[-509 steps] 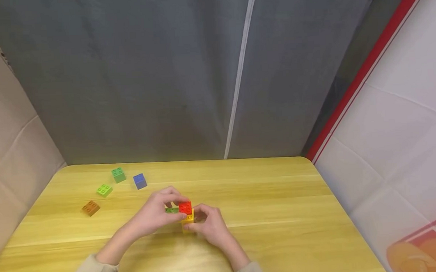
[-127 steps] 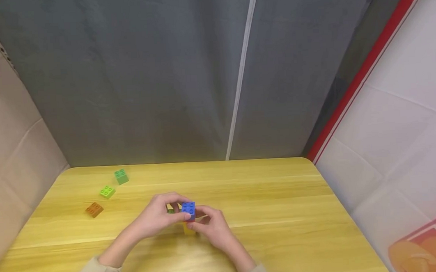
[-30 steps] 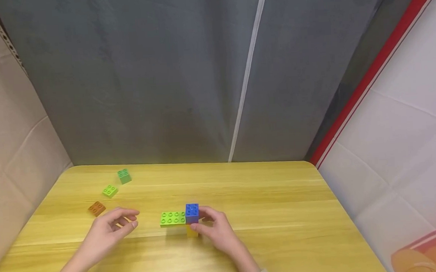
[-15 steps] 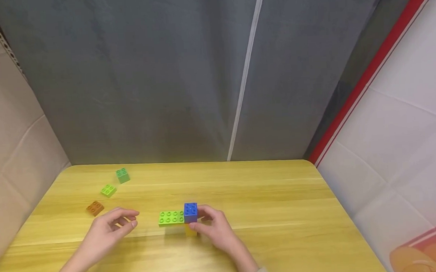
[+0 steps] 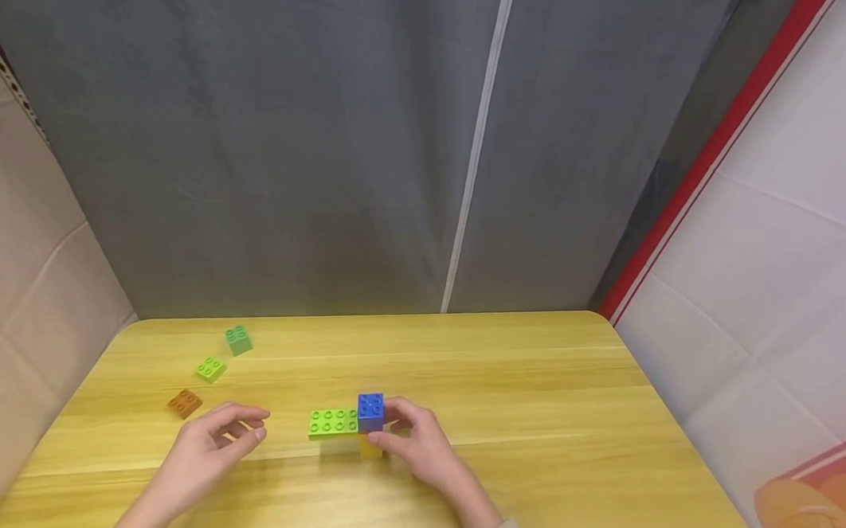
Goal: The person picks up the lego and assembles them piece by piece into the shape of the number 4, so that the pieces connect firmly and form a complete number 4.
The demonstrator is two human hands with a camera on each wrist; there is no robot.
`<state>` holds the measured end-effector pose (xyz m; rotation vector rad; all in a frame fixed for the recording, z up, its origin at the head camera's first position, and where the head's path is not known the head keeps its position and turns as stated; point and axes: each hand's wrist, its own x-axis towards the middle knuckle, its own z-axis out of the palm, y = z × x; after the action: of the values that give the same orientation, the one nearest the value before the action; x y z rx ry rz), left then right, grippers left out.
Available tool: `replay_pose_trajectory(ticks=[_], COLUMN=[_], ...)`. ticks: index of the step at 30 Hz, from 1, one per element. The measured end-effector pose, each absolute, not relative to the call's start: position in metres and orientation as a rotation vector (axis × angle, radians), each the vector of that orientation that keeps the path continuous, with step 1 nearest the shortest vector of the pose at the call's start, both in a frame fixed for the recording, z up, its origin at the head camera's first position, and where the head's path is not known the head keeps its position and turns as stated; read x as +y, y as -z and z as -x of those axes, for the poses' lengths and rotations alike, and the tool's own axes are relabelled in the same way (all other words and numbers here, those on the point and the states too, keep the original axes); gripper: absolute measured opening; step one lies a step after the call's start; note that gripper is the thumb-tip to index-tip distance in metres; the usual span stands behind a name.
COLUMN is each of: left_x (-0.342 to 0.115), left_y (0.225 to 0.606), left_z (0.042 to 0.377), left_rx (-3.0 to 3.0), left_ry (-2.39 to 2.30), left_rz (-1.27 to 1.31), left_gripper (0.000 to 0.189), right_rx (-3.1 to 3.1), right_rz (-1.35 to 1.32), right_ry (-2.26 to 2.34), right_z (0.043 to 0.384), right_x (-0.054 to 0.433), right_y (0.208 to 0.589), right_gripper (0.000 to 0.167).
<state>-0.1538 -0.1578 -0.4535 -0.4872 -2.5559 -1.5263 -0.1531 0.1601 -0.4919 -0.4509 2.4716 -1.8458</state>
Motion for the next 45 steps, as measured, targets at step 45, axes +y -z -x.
replay_pose_trajectory(ticks=[45], left_x=[-0.168], left_y=[0.463], left_z=[0.163], left_rx=[-2.587], left_ry=[1.517], left_rz=[0.393], left_gripper=[0.022], right_rx=[2.476], right_rz=[0.476], right_ry=[1.848], right_z=[0.155], right_x=[0.16], right_y=[0.493], right_gripper=[0.033])
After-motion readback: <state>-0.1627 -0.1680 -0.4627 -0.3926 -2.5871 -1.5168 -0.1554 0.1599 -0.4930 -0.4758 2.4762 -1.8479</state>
